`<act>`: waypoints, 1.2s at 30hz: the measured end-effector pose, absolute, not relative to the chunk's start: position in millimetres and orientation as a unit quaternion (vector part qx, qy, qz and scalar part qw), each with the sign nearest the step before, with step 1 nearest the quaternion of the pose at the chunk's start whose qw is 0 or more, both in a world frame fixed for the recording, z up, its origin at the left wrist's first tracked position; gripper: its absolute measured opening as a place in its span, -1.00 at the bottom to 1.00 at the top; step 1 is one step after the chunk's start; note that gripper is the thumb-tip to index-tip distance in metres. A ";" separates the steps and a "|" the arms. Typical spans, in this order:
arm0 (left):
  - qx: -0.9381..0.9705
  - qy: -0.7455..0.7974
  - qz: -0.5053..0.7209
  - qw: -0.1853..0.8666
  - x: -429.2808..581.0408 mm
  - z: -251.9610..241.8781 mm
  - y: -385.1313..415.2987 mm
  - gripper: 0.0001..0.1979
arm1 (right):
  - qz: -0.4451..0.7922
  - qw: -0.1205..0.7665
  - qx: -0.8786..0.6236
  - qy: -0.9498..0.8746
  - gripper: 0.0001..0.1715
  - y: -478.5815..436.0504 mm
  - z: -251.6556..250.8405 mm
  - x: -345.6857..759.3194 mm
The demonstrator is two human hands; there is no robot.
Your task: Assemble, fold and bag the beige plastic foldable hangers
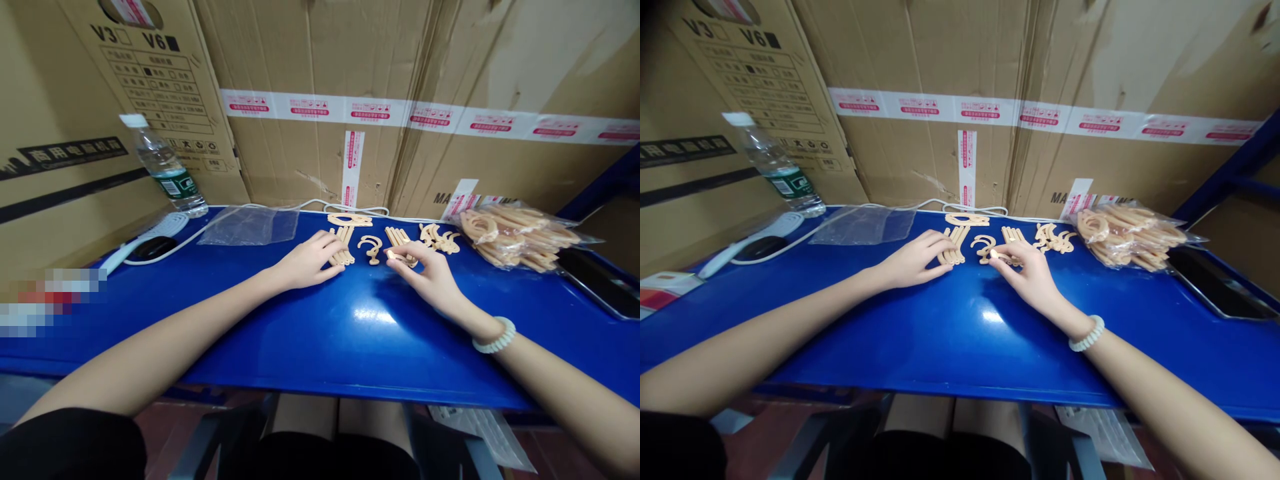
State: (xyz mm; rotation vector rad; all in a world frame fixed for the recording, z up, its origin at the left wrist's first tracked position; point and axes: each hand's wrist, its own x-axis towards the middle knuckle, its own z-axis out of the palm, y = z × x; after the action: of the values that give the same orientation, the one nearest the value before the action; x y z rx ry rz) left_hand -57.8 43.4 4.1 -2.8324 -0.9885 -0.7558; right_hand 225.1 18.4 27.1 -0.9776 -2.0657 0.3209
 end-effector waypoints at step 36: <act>-0.914 -0.278 -0.297 -0.001 -58.0 -17.5 58.6 -0.71 | 0.140 0.535 -0.456 -0.697 -0.76 73.5 38.5 287.1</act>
State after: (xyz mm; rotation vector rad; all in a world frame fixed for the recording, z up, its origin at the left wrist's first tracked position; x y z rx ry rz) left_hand -58.0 58.6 -17.5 -2.8721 -0.8734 -0.9322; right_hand 287.1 73.5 38.5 -1.0870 -1.6613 0.3347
